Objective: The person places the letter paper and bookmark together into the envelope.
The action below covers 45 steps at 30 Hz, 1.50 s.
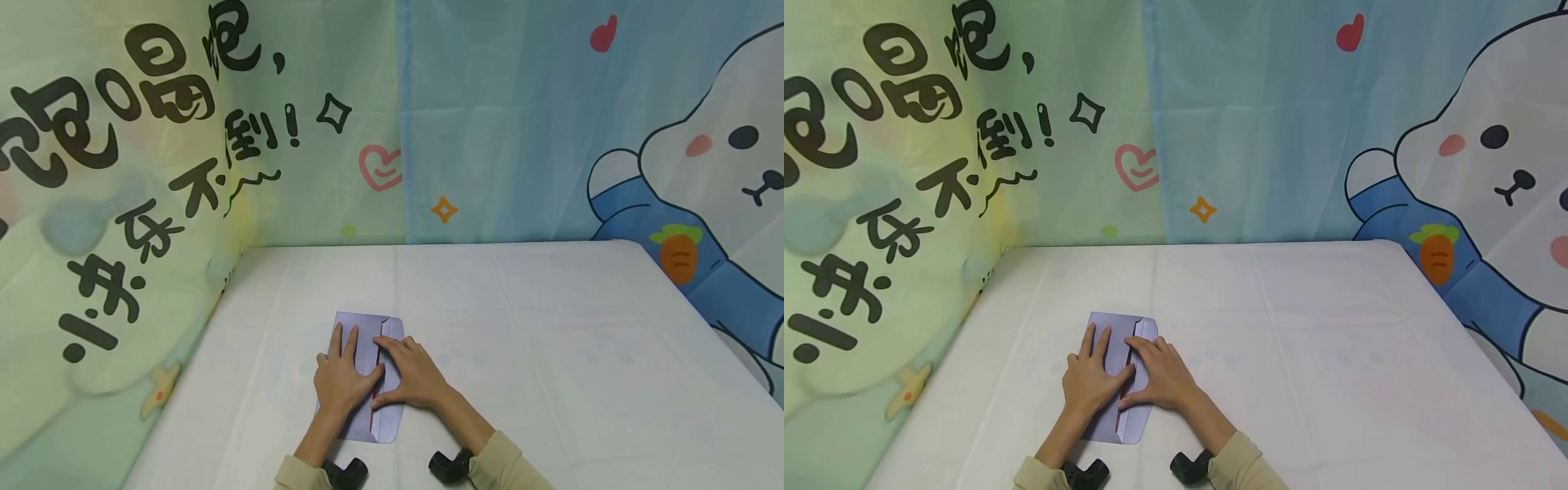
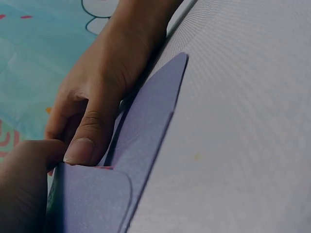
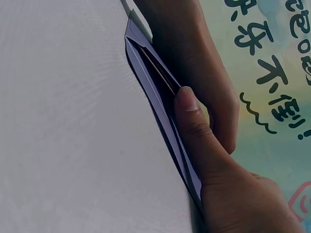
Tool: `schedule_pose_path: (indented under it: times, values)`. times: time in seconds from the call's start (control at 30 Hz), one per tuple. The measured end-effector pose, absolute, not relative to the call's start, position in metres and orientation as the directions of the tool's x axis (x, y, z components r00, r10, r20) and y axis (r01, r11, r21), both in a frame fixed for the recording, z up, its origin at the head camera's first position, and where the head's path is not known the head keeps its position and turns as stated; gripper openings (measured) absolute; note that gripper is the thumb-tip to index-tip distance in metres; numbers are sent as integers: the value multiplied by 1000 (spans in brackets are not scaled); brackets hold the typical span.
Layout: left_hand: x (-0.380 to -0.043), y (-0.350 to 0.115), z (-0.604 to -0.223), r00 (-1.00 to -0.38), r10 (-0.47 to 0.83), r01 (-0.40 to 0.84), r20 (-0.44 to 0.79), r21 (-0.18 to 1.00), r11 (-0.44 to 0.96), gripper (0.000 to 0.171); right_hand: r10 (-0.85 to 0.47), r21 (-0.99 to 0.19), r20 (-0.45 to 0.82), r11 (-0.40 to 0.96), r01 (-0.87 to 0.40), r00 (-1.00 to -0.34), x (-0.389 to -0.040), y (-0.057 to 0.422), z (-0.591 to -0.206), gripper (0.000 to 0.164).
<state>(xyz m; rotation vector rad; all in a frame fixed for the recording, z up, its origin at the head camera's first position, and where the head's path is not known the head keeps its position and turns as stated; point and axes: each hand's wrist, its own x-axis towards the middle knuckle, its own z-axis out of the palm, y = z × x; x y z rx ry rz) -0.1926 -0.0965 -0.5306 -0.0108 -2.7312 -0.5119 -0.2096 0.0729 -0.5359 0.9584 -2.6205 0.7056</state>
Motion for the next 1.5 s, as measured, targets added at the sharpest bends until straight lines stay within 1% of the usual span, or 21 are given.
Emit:
schedule_pose_path:
  times: [0.23,0.5,0.63,0.97,1.1,1.2,1.3,1.4,1.5]
  values:
    - [-192,-97,-531,-934,-56,77,352,353,932,84,-533,-353,379,672,-651,-756,-209,72,-536,111]
    - [-191,-98,-532,-936,-59,73,346,355,932,84,-536,-338,395,670,-661,-746,-208,72,-537,112]
    - [-191,-98,-532,-936,-57,75,347,357,931,84,-535,-334,383,679,-653,-753,-208,71,-538,112]
    - [-191,-100,-532,-936,-66,65,345,357,932,84,-538,-355,345,684,-638,-769,-209,69,-536,112]
    - [-190,-100,-532,-935,-77,58,346,363,930,84,-541,-356,354,677,-644,-763,-209,68,-537,112]
    - [-189,-100,-533,-924,-82,66,373,367,928,83,-541,-358,390,657,-663,-746,-209,70,-538,110]
    - [-189,-100,-534,-902,-70,98,425,361,927,80,-536,-374,426,629,-681,-729,-208,72,-538,107]
    - [-189,-99,-536,-885,-47,134,463,351,927,76,-526,-408,418,619,-670,-741,-206,76,-537,103]
    - [-190,-98,-537,-885,-27,150,464,341,928,75,-524,-434,377,629,-645,-764,-204,81,-534,94]
